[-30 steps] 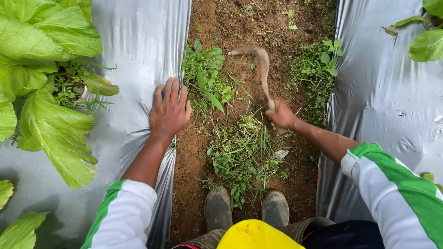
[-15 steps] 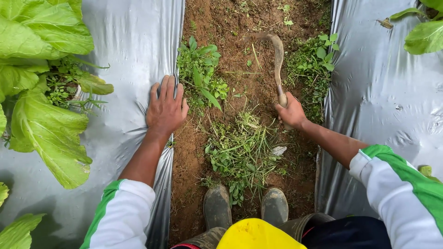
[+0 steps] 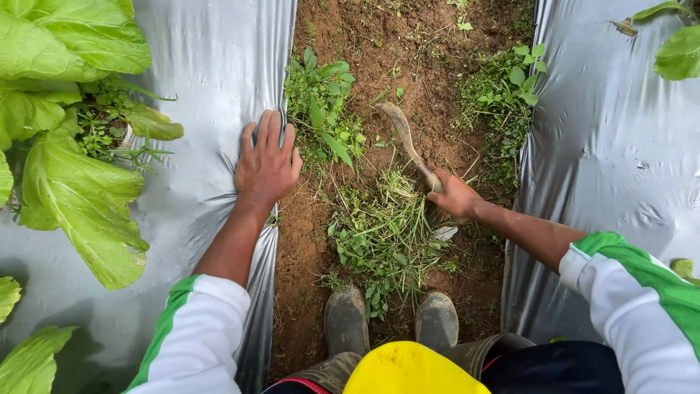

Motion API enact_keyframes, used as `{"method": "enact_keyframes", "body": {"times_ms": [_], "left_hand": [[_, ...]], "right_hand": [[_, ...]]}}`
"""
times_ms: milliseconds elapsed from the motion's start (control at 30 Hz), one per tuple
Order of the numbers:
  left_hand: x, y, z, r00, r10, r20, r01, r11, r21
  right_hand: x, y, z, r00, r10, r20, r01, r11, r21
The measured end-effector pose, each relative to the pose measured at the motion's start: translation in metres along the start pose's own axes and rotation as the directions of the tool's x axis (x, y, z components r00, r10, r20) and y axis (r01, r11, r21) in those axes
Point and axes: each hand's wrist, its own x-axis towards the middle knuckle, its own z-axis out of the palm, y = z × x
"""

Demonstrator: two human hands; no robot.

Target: The person uses a sickle to cut weeds growing between two rows of crops covered with plastic mulch. They repeatedly slice the weeds at the base and gather the cut vegetation by hand, clearing the soil path between the rows.

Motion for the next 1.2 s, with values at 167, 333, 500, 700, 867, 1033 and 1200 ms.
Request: {"method": "enact_keyframes", "body": {"times_ms": [167,333,500,700,867,1033,1200], "left_hand": [[-0.003,0.002,-0.003,0.999,-0.006,0.042,0.006,1.000,-0.005],[0.000,0.002,-0.003,1.000,0.002,0.028,-0.002,1.000,0.006],[0.001,0.001,-0.006,0.996,-0.016,0.089,0.018,1.000,-0.016],[-0.001,0.000,-0.002,0.999,0.001,0.033,-0.001,1.000,0.020],[-0.001,0.001,-0.007,0.999,-0.001,0.032,0.001,1.000,0.008],[-0.002,0.002,-0.006,0.999,-0.003,0.042,0.003,1.000,0.008],[-0.001,0.002,-0.003,0.997,-0.008,0.075,0.008,1.000,0.004]], "right_hand": [[0.030,-0.017,-0.019,0.982,0.024,-0.189,0.029,0.961,0.275],[0.026,-0.024,-0.012,0.972,0.009,-0.233,0.127,0.818,0.561],[-0.027,0.007,0.007,0.973,0.073,0.220,-0.122,0.969,0.214],[-0.018,0.043,0.005,0.997,0.054,0.051,-0.056,0.998,0.036],[0.014,-0.002,-0.030,0.997,-0.017,-0.070,0.024,0.995,0.097],[0.021,-0.034,-0.020,0.980,-0.003,-0.197,0.101,0.865,0.492],[-0.031,-0.042,-0.015,0.955,0.058,0.292,-0.066,0.998,0.021]]}}
